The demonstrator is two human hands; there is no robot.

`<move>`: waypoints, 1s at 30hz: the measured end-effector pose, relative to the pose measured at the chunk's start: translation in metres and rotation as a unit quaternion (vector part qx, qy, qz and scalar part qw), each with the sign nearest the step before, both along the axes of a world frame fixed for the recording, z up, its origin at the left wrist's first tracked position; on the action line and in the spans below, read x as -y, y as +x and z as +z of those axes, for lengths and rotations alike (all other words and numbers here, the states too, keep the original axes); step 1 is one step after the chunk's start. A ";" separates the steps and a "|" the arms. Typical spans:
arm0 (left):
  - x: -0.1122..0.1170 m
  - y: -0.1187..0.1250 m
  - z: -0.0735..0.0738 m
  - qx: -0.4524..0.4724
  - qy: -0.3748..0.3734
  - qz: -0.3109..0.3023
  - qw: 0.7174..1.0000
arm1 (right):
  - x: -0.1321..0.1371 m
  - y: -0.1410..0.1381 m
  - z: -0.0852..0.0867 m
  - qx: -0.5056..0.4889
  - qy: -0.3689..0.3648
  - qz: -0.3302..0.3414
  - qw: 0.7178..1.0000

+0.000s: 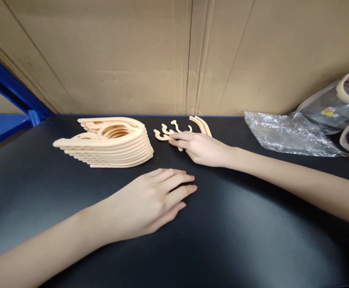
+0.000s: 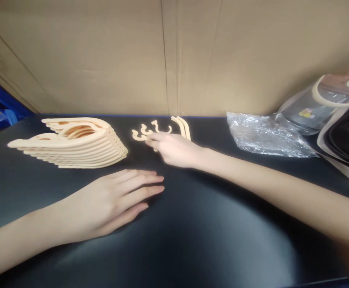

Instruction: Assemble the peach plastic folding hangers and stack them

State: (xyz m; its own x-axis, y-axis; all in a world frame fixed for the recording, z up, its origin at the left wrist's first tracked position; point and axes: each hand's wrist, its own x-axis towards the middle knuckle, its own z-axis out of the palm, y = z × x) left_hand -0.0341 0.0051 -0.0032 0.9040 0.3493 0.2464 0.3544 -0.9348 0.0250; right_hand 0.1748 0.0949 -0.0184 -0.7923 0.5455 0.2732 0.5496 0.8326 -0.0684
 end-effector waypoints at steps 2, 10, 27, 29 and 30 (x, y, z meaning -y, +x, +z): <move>0.005 0.003 0.000 0.015 0.002 -0.002 1.000 | 0.021 0.021 -0.002 -0.030 -0.007 0.017 0.999; 0.008 0.010 -0.006 0.064 -0.012 0.074 0.995 | 0.082 0.065 0.005 -0.117 -0.086 0.004 0.989; -0.005 0.032 -0.002 0.033 0.128 0.088 0.987 | 0.084 0.064 0.013 -0.037 0.010 -0.105 0.994; -0.006 0.036 -0.003 0.038 0.156 0.104 0.982 | 0.085 0.064 0.013 -0.049 -0.002 -0.094 0.994; -0.006 0.038 -0.004 0.043 0.161 0.108 0.980 | 0.086 0.064 0.013 -0.052 -0.009 -0.089 0.995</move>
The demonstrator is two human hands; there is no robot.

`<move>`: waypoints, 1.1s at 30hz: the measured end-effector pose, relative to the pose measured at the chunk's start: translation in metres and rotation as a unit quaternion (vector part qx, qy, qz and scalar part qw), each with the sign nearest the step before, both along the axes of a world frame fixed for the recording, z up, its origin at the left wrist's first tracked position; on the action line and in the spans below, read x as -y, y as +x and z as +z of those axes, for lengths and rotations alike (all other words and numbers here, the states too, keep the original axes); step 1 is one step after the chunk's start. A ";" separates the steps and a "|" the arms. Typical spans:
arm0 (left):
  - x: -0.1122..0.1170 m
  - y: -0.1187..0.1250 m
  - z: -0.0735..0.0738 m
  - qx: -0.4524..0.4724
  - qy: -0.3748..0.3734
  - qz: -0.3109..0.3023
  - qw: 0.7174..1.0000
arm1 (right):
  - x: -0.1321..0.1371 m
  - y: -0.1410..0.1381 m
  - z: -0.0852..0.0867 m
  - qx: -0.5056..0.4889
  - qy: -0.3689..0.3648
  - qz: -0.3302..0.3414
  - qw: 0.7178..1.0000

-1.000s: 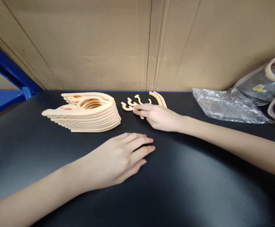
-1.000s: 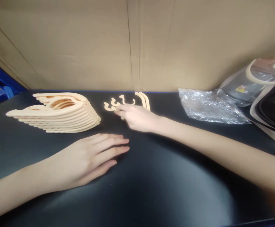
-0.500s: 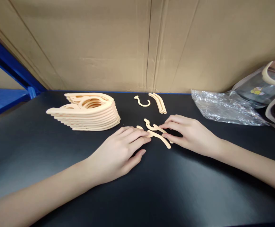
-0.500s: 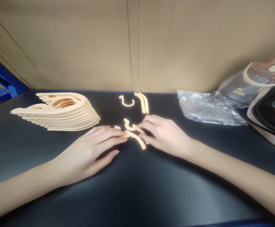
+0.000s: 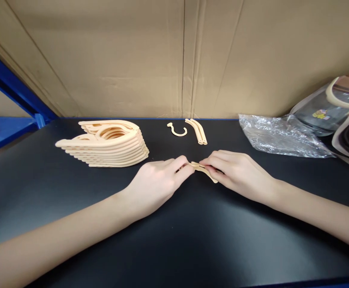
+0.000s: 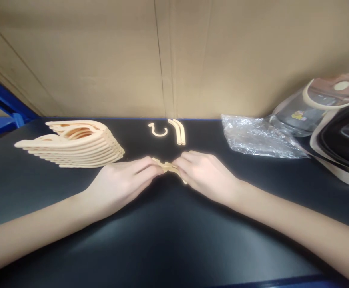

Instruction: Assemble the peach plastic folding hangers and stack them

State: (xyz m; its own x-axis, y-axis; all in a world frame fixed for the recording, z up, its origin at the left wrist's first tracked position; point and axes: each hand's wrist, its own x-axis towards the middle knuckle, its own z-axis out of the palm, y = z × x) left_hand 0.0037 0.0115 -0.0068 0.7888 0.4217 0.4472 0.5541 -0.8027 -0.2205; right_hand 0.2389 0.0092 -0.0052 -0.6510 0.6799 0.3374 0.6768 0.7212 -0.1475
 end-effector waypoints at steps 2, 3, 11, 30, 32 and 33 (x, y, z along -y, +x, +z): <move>0.000 0.002 -0.001 0.012 0.000 0.005 1.000 | 0.001 0.000 0.000 -0.005 -0.013 0.007 1.000; -0.001 0.002 -0.002 0.019 -0.002 0.009 1.000 | 0.001 0.000 0.000 -0.008 -0.019 0.011 1.000; -0.007 -0.005 -0.005 0.017 0.039 0.112 0.993 | 0.005 -0.005 0.000 -0.115 -0.109 0.022 0.987; 0.026 0.004 -0.001 0.005 -0.078 0.041 0.996 | -0.099 -0.012 0.000 0.002 -0.005 -0.111 0.994; 0.023 0.002 -0.003 0.018 -0.065 0.047 0.997 | -0.110 -0.021 -0.002 0.006 -0.001 -0.083 0.997; 0.021 0.001 -0.003 0.023 -0.054 0.052 0.997 | -0.115 -0.025 -0.003 0.010 0.000 -0.069 0.998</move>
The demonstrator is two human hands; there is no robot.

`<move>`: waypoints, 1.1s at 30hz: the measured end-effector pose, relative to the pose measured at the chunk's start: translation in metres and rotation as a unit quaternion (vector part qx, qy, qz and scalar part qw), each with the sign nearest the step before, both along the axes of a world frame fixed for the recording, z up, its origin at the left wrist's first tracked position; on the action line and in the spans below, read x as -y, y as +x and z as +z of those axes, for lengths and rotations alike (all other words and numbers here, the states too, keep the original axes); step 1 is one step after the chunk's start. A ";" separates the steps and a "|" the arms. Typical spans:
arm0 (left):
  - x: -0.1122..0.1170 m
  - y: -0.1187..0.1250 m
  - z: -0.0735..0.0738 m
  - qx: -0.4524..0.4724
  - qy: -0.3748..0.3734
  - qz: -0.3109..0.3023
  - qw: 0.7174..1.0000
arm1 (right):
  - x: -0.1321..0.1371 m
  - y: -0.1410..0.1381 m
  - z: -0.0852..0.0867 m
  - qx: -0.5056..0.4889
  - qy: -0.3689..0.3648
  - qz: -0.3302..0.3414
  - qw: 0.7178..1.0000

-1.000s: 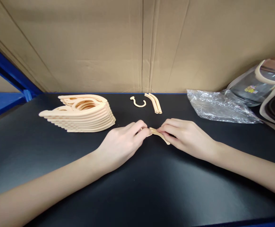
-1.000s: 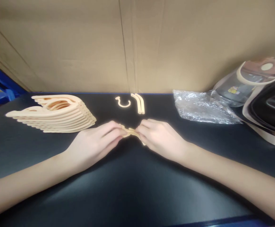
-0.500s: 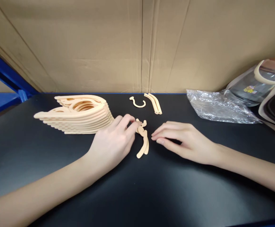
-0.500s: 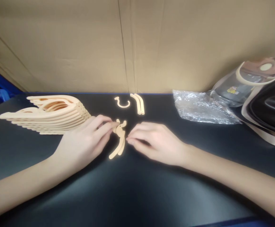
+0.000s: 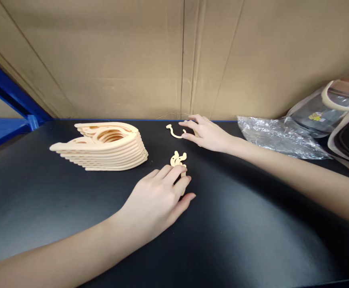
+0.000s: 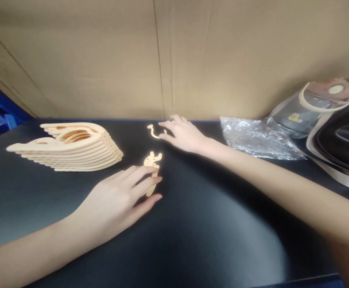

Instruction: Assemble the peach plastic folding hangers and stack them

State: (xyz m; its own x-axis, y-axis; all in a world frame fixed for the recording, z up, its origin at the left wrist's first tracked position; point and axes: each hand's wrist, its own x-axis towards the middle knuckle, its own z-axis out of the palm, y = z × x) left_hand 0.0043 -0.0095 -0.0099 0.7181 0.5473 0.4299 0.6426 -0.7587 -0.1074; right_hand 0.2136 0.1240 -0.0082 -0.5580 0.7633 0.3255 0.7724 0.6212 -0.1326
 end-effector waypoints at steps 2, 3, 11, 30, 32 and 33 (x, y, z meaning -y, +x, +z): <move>-0.003 -0.003 0.000 0.001 0.019 0.010 1.000 | -0.006 -0.007 -0.001 0.008 0.003 0.023 1.000; -0.005 -0.004 0.000 -0.001 0.025 0.015 1.000 | -0.007 -0.009 0.000 0.010 0.008 0.029 0.999; -0.007 -0.010 0.005 -0.031 0.016 0.035 0.999 | -0.008 -0.003 -0.001 -0.015 0.031 -0.027 0.999; -0.010 -0.013 0.004 -0.053 0.002 0.032 0.998 | 0.114 0.057 -0.003 -0.091 -0.115 0.081 0.986; -0.011 -0.012 0.003 -0.052 -0.002 0.031 0.998 | 0.124 0.060 -0.003 -0.097 -0.133 0.107 0.981; -0.011 -0.011 0.003 -0.051 -0.003 0.030 0.998 | 0.128 0.061 -0.002 -0.098 -0.143 0.123 0.977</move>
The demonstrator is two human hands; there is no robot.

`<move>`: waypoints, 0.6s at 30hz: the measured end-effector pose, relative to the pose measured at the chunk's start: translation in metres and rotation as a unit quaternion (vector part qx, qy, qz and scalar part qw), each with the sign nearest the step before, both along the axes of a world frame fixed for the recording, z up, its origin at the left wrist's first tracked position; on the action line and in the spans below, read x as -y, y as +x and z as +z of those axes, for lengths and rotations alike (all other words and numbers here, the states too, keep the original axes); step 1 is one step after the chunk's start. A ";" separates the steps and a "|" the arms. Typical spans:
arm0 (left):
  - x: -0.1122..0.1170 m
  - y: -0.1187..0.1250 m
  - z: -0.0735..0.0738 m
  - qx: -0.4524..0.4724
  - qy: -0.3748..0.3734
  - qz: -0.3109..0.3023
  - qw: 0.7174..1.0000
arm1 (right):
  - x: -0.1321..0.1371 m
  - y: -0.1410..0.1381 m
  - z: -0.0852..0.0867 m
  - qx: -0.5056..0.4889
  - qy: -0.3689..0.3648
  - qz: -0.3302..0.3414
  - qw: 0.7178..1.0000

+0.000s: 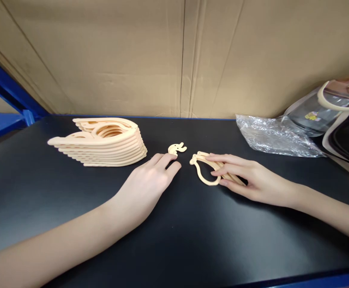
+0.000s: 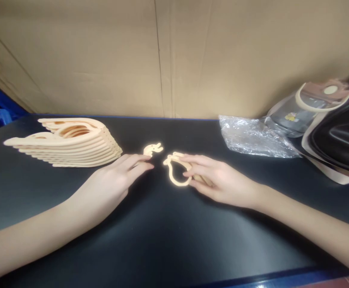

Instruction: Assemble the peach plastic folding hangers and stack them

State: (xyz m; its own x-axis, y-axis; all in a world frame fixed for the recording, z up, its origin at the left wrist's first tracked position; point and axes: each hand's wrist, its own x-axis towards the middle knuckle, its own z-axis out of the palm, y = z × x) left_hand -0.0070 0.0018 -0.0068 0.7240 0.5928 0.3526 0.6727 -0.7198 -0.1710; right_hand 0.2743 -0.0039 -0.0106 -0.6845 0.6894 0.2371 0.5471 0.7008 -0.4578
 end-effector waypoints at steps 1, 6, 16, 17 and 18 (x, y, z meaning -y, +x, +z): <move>-0.001 0.000 0.000 0.002 0.000 -0.002 1.000 | 0.003 0.000 0.001 0.001 -0.010 0.016 1.000; -0.005 0.001 -0.002 0.018 0.003 -0.007 1.000 | 0.003 -0.004 0.010 0.010 -0.017 0.048 0.999; -0.006 0.001 -0.006 0.018 0.015 -0.002 1.000 | -0.019 -0.008 0.015 0.036 0.018 0.016 0.999; -0.006 0.001 -0.006 0.016 0.020 0.001 1.000 | -0.017 -0.010 0.015 0.041 0.035 0.011 0.999; -0.006 0.001 -0.005 0.015 0.027 0.002 1.000 | -0.014 -0.013 0.015 0.046 0.055 0.009 0.997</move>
